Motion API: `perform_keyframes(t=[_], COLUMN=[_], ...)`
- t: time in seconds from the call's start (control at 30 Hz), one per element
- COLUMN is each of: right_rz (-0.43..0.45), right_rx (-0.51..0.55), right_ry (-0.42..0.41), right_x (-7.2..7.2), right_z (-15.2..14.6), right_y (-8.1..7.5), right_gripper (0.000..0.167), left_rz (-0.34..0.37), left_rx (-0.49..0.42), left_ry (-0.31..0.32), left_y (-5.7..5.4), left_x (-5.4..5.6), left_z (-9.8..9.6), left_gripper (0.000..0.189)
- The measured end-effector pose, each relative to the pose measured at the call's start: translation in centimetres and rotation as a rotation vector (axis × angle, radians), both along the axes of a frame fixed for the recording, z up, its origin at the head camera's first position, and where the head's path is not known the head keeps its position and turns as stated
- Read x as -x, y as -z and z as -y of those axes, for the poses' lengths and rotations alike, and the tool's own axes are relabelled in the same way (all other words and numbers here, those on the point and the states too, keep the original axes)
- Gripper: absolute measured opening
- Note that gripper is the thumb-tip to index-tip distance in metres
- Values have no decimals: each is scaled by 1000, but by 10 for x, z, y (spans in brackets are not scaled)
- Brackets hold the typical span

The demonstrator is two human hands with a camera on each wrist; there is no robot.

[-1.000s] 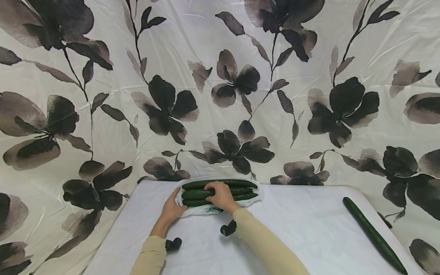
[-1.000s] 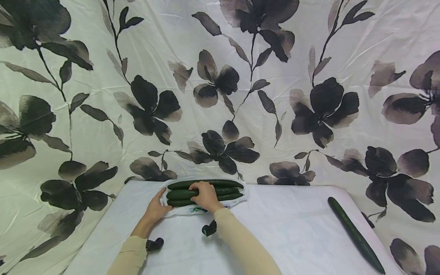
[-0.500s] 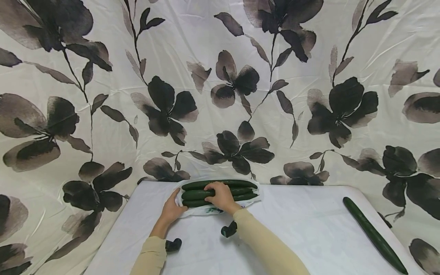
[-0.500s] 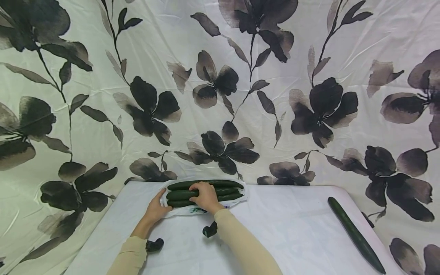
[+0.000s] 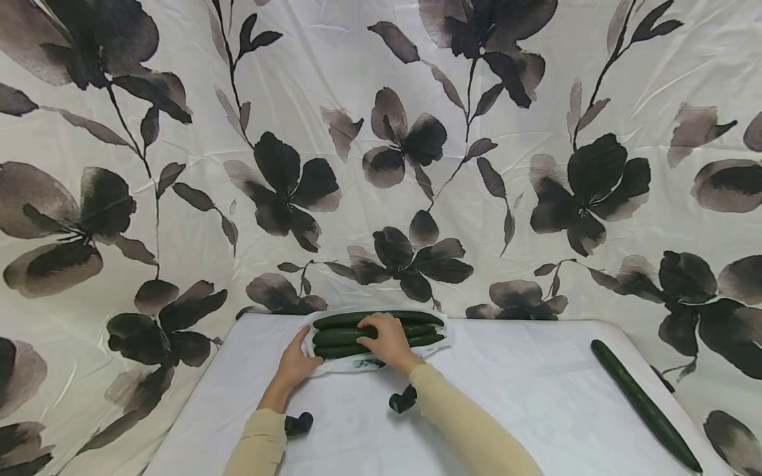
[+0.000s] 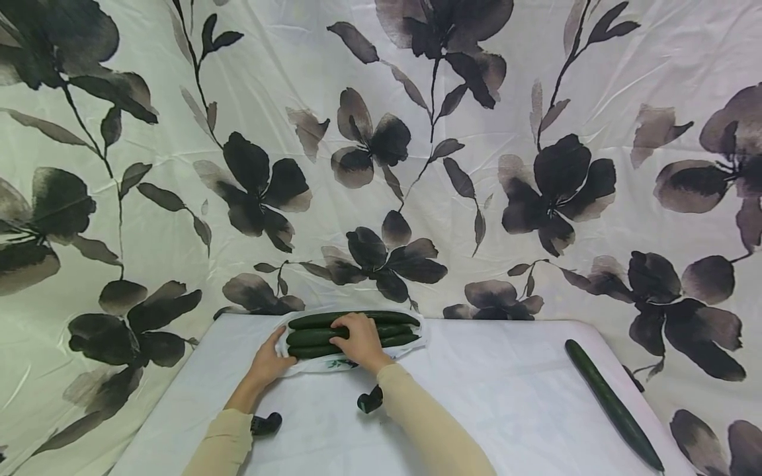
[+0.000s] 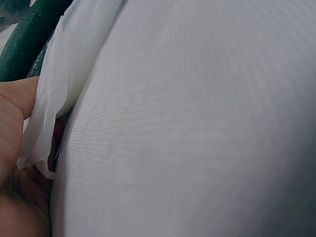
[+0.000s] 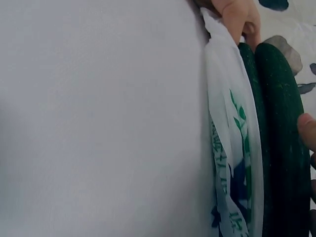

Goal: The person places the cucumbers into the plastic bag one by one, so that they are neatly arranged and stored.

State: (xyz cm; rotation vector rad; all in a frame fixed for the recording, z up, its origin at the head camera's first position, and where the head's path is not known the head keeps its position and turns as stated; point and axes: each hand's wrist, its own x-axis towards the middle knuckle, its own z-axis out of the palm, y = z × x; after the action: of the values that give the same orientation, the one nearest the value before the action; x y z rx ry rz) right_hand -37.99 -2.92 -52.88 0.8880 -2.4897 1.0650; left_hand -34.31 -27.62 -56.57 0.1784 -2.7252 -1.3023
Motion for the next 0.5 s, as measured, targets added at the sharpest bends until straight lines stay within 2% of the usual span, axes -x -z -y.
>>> perform_keyframes(t=[0.33,0.5], right_rz=[-133,-169], right_rx=[137,150], right_ry=[6,-4], right_x=[-2,-6], right_z=[-31,-45], right_y=[-1,-5], right_gripper=[13,6], left_rz=[6,-2], left_rx=[-2,-2], left_ry=[9,13], left_y=[2,0], left_x=[2,0], left_z=[-1,0], left_gripper=[88,88])
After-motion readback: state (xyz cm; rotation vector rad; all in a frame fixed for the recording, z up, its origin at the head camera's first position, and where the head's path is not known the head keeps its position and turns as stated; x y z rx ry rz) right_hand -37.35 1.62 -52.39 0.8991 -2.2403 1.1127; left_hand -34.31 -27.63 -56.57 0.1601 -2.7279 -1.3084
